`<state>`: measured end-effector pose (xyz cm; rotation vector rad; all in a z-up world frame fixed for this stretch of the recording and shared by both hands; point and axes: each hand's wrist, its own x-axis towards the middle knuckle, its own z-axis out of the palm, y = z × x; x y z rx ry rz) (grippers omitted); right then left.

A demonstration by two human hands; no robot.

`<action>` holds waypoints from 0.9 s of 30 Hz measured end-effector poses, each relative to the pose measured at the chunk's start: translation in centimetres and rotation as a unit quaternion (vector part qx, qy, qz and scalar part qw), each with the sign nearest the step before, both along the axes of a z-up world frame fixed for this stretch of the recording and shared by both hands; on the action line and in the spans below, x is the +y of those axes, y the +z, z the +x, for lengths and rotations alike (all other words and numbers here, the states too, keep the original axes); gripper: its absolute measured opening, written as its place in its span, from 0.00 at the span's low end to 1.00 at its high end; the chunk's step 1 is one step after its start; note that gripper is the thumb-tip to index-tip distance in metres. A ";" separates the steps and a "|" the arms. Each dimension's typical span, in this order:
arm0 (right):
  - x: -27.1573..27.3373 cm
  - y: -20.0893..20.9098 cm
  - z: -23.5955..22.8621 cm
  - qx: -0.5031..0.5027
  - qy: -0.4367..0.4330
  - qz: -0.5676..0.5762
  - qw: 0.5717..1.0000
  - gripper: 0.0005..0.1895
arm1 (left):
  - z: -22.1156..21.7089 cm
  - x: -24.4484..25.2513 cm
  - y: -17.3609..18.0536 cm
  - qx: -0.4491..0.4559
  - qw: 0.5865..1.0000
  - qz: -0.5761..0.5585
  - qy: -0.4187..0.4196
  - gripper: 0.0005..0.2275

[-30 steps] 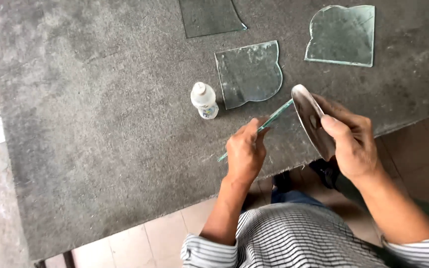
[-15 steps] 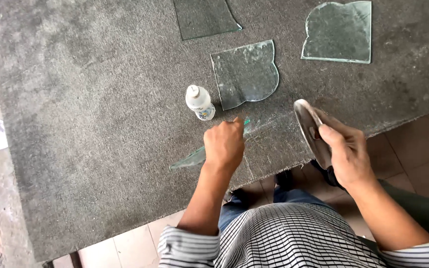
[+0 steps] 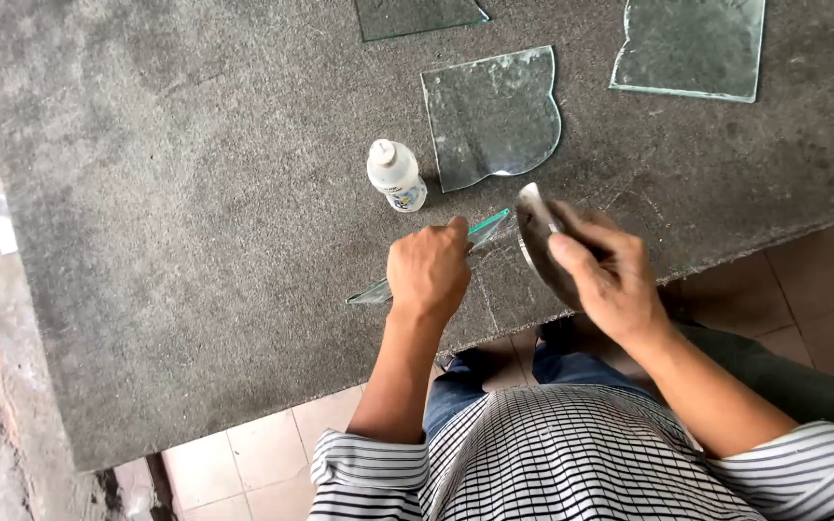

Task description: Sanding the sharp edges of glass pieces using a sanding block

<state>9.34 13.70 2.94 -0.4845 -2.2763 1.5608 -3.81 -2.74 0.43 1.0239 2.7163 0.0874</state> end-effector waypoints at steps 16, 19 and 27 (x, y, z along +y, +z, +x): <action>-0.2 1.5 -3.4 -0.134 -0.112 -0.003 0.985 0.19 | -0.7 -0.3 0.0 -0.009 1.000 0.023 0.001 0.06; 0.7 0.5 -5.2 -0.123 -0.097 0.006 0.988 0.19 | 0.0 0.2 1.1 0.005 1.000 0.008 -0.005 0.10; 4.5 -6.2 -4.3 -0.117 -0.153 -0.038 0.981 0.25 | -0.8 -0.6 0.3 0.018 0.999 0.028 -0.016 0.07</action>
